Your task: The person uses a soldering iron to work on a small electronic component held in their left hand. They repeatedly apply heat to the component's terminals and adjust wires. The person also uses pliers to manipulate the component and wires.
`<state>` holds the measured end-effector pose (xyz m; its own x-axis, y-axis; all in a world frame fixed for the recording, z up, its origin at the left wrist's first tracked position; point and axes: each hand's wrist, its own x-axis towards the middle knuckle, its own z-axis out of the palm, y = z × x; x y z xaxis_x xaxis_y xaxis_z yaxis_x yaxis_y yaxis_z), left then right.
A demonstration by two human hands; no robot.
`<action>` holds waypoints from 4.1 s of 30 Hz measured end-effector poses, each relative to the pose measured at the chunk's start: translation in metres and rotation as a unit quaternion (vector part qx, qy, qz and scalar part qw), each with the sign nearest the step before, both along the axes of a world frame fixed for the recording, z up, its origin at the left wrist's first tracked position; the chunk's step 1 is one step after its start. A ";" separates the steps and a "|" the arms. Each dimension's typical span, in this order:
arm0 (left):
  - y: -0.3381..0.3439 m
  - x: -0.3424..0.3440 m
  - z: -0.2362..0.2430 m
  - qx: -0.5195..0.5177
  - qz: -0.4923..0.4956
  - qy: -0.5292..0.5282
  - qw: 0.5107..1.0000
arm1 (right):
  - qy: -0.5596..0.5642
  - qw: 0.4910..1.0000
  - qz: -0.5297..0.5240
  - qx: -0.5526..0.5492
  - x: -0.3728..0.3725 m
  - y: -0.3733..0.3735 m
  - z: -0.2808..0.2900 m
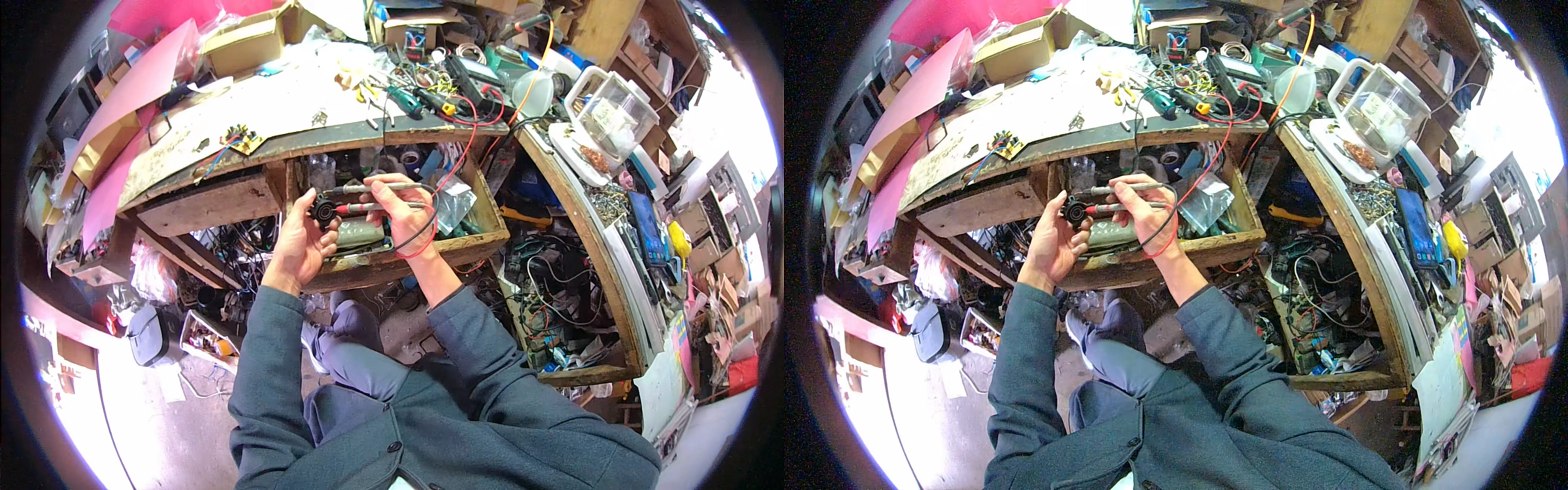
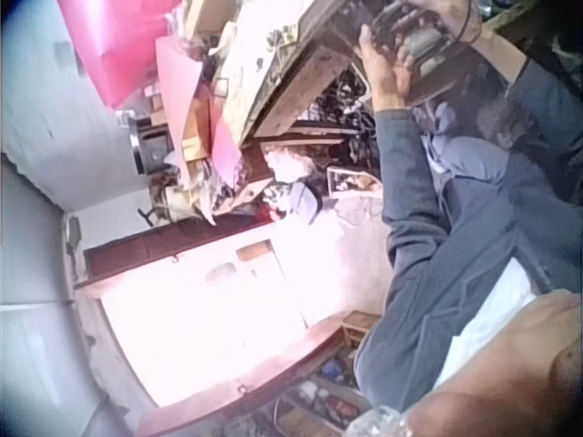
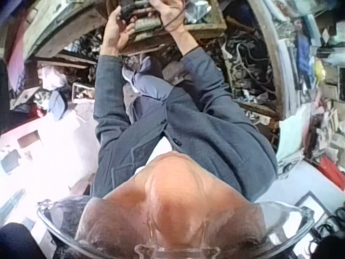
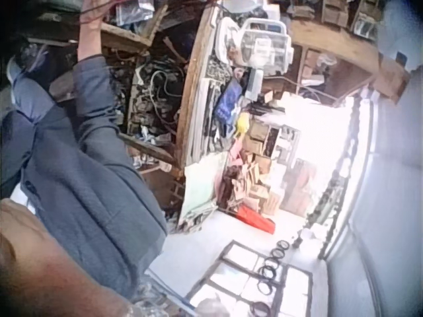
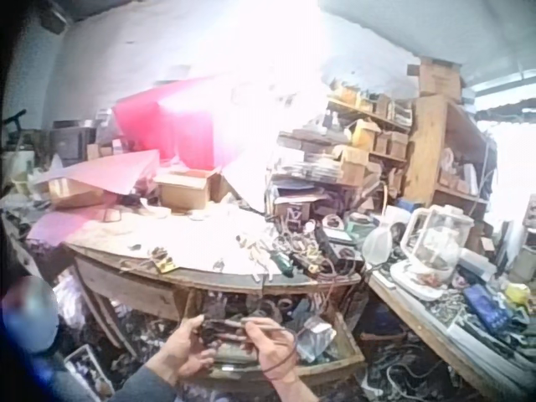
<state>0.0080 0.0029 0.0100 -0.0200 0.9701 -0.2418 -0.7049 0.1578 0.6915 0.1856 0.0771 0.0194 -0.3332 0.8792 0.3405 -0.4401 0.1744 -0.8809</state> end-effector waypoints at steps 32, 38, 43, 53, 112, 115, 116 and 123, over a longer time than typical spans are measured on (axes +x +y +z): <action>-0.001 -0.003 -0.007 0.028 0.007 0.006 1.000 | 0.002 1.000 -0.018 0.006 -0.003 -0.001 -0.002; 0.002 -0.001 -0.008 0.017 0.009 -0.001 1.000 | 0.008 1.000 -0.026 -0.004 -0.003 -0.003 0.000; -0.004 0.004 0.002 0.022 0.033 0.010 0.999 | 0.001 1.000 -0.021 0.010 -0.004 -0.004 0.001; 0.000 0.003 -0.003 0.066 0.013 0.027 0.997 | 0.008 1.000 -0.029 -0.007 -0.004 -0.001 -0.001; -0.010 0.019 -0.013 0.166 0.113 0.299 0.933 | -0.183 0.979 0.017 0.090 -0.011 0.007 -0.017; -0.010 0.019 -0.013 0.164 0.109 0.288 0.937 | -0.188 0.978 0.015 0.091 -0.011 0.007 -0.017; -0.010 0.019 -0.013 0.164 0.108 0.283 0.939 | -0.189 0.978 0.016 0.087 -0.011 0.008 -0.017; -0.011 0.019 -0.010 0.158 0.110 0.266 0.945 | -0.196 0.976 0.017 0.089 -0.012 0.008 -0.017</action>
